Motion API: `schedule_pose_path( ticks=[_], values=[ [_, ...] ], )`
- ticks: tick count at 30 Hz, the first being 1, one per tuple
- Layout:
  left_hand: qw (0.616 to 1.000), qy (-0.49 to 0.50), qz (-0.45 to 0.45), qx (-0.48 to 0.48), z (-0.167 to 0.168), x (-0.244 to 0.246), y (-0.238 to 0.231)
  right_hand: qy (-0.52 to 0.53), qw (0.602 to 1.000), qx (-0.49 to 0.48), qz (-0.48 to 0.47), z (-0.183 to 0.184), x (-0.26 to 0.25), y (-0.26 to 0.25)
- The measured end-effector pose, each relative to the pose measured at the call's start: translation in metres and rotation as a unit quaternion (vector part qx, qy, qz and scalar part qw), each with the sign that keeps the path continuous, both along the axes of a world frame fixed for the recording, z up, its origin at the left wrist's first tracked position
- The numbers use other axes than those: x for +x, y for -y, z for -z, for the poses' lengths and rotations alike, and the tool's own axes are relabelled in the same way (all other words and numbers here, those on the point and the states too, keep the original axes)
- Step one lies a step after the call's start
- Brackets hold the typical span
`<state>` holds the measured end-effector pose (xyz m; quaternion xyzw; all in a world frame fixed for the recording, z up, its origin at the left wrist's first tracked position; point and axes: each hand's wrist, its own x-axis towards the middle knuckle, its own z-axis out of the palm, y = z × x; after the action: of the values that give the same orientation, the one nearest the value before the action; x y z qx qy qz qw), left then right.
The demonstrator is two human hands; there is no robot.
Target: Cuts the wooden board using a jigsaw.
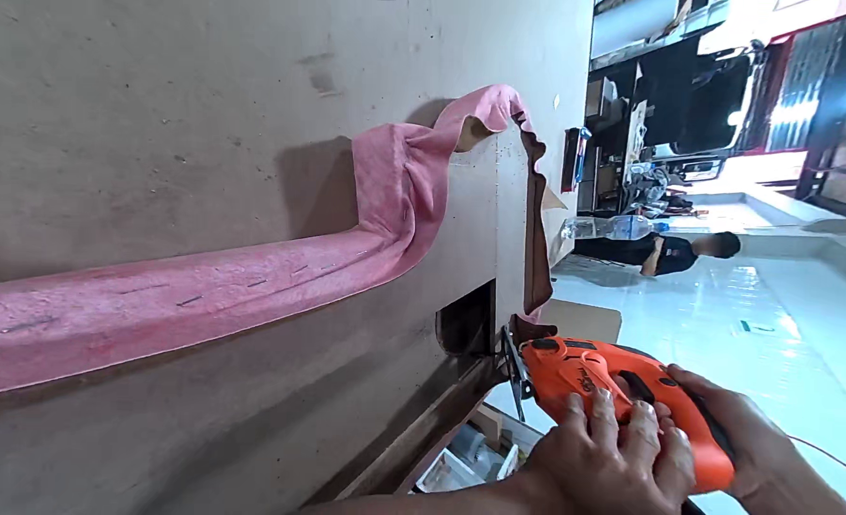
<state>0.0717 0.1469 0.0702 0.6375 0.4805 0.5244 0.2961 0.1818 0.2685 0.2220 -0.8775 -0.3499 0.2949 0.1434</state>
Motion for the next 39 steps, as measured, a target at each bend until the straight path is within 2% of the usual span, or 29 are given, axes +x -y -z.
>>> schedule_pose_path(
  ticks=[6,9,13,15,20,24,34,39],
  values=[
    [0.998,0.018,0.060,0.001,-0.001,-0.016,-0.007,0.028,0.999,0.012,-0.012,-0.002,0.003,0.002],
    [0.999,0.018,0.044,0.011,0.002,-0.015,-0.009,0.015,1.000,0.017,-0.014,0.000,0.003,0.002],
    [0.998,0.018,0.054,0.012,0.002,-0.015,-0.011,0.049,0.999,0.009,-0.009,0.000,-0.001,0.000],
    [0.998,0.013,0.060,0.008,0.001,-0.016,-0.014,0.025,1.000,0.005,-0.005,-0.001,0.004,-0.001],
    [0.999,0.013,0.050,0.003,0.001,-0.017,-0.017,0.023,0.999,0.017,0.019,0.003,-0.018,-0.001],
    [0.999,0.031,0.044,-0.001,0.005,-0.017,-0.021,0.012,1.000,0.023,-0.018,0.001,0.005,-0.005],
    [0.996,0.085,0.018,0.007,0.026,-0.010,-0.024,0.025,0.998,0.055,0.013,0.010,-0.002,-0.005],
    [0.994,0.102,0.024,0.012,0.033,-0.015,-0.025,-0.007,0.999,0.029,0.039,0.009,-0.002,-0.013]
  ],
)
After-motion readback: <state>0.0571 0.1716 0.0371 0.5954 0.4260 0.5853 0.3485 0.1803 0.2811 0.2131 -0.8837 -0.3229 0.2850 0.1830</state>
